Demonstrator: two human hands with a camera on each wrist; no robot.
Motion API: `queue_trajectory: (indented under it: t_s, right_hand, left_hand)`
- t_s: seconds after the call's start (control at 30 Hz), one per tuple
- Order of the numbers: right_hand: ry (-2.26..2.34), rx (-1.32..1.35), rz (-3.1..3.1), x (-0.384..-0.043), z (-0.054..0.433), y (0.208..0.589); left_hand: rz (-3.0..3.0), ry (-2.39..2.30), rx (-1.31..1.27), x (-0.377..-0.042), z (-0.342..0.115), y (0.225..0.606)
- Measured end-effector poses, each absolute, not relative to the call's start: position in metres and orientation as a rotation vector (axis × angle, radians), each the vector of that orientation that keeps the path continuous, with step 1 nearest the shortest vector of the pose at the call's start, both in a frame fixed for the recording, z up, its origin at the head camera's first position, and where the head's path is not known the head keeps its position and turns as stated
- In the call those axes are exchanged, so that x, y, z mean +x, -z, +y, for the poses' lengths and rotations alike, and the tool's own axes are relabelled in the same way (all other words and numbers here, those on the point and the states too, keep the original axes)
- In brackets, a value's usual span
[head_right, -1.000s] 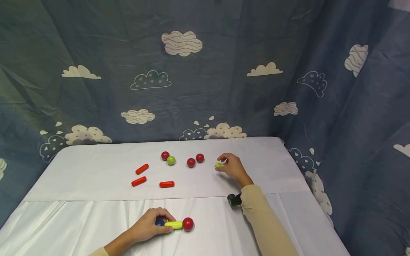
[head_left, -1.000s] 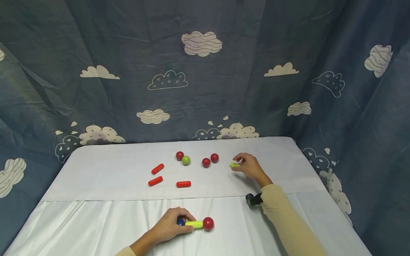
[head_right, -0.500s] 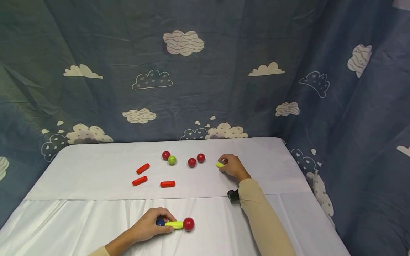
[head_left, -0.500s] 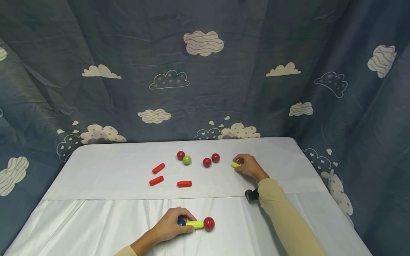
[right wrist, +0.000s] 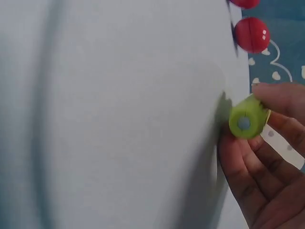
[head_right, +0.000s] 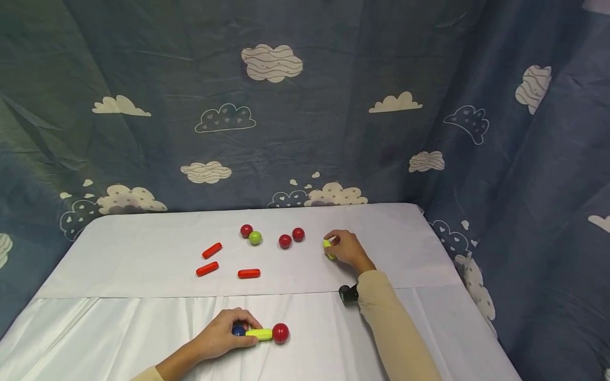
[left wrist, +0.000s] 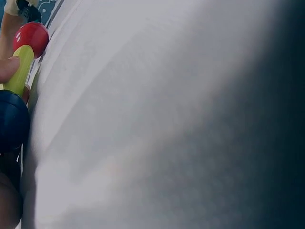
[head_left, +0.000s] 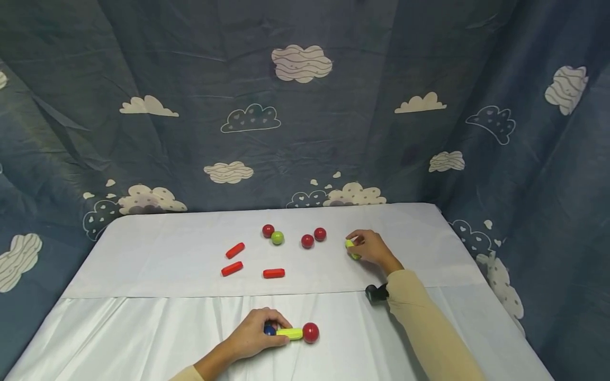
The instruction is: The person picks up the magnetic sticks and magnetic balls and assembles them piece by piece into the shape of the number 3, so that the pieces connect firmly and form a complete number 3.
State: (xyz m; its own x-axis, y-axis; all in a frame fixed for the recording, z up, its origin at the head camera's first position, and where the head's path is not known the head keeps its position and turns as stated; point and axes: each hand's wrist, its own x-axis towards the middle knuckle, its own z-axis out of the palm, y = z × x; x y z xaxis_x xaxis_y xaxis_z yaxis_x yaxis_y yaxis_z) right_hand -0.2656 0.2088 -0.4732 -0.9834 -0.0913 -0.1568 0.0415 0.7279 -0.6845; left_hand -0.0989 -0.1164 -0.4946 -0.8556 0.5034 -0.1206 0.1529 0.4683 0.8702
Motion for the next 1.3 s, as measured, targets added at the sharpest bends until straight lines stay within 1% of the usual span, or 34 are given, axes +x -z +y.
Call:
queue_trajectory:
  t_s: [0.3,0.43,0.6,1.07,1.3]
  right_hand:
    - [1.378,-0.014,2.591,-0.232,0.200,0.480]
    - [1.511,-0.044,2.474,-0.217,0.189,0.483]
    - [1.571,-0.035,2.372,-0.202,0.173,0.484]
    - [1.599,-0.231,2.209,-0.177,0.142,0.487]
    - [1.624,-0.285,2.141,-0.170,0.131,0.489]
  left_hand:
    - [2.346,-1.353,0.560,-0.099,-0.116,0.494]
    - [2.348,-1.354,0.558,-0.098,-0.116,0.494]
    - [2.347,-1.343,0.555,-0.099,-0.116,0.494]
    - [2.336,-1.361,0.571,-0.100,-0.114,0.494]
    - [2.350,-1.349,0.570,-0.101,-0.115,0.495]
